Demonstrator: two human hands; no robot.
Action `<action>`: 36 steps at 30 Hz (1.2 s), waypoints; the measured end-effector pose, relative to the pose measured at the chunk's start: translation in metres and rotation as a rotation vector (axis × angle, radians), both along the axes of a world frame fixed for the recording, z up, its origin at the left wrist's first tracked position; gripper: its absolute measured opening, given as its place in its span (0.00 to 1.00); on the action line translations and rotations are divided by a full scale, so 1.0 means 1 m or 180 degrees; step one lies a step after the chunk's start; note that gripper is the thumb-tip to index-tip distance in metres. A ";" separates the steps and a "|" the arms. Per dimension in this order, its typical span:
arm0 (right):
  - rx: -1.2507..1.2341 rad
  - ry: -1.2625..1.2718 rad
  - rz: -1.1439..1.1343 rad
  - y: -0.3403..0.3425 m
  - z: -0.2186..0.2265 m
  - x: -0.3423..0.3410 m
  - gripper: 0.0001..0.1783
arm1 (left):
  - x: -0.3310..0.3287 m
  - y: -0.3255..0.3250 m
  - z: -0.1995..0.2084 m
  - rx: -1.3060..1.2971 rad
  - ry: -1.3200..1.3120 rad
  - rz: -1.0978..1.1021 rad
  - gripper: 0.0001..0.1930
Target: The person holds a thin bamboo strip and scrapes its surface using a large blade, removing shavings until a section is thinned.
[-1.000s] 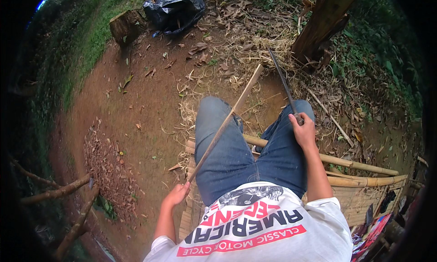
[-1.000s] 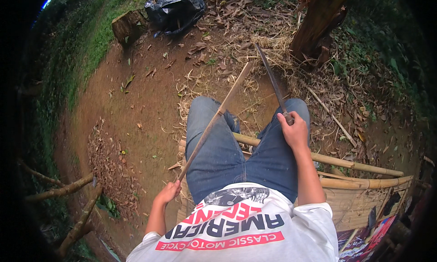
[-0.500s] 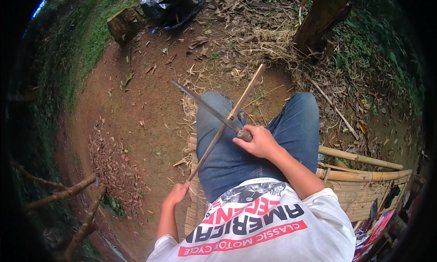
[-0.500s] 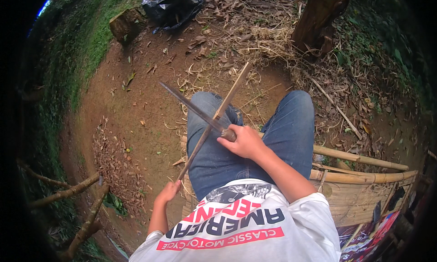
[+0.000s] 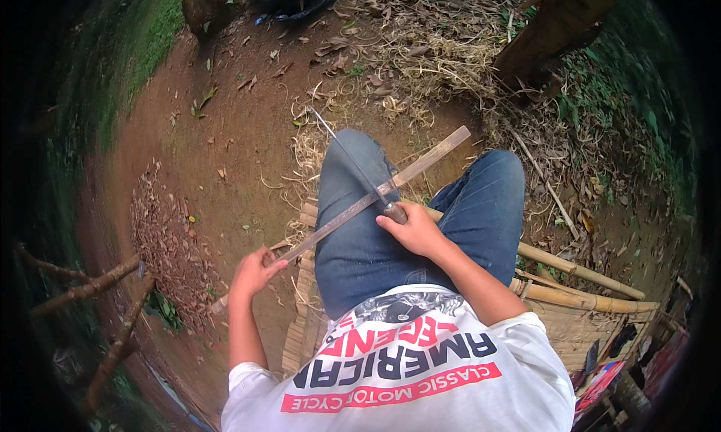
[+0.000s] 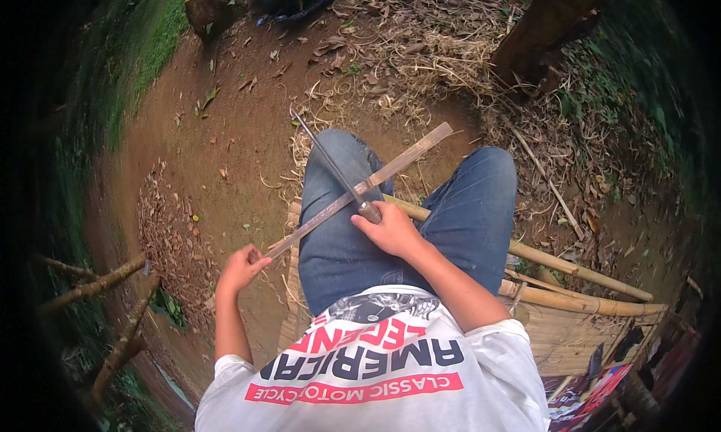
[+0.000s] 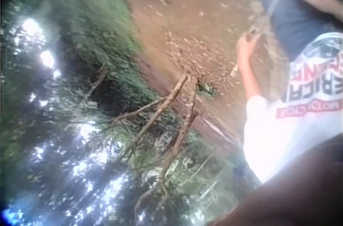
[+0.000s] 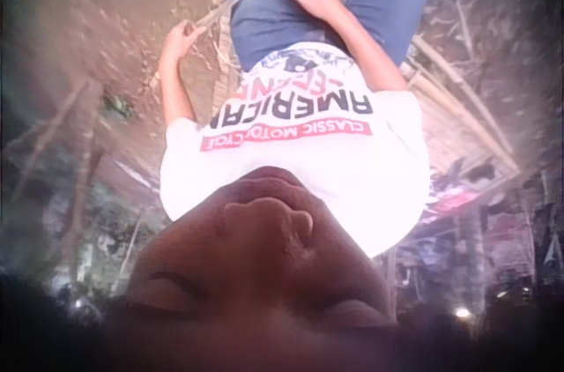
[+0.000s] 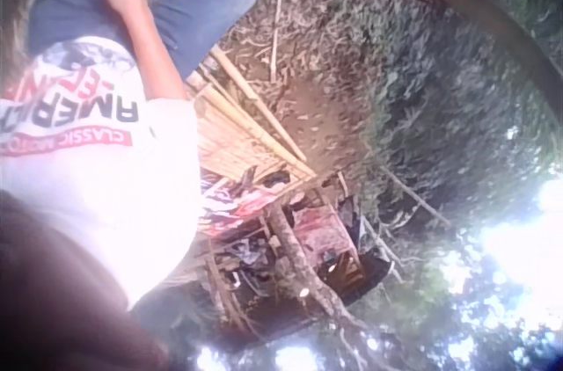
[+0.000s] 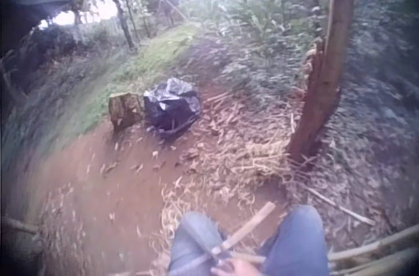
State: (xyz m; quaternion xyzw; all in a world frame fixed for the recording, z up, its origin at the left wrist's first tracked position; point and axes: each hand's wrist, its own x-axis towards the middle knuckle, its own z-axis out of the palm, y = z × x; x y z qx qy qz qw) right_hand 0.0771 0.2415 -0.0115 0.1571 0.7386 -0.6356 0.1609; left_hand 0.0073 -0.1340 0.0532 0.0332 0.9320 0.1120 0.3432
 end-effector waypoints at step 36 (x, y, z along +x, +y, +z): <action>-0.0602 -0.0952 -0.0177 -0.002 -0.001 -0.003 0.15 | -0.013 -0.028 0.039 -0.0874 -0.0506 0.0148 0.25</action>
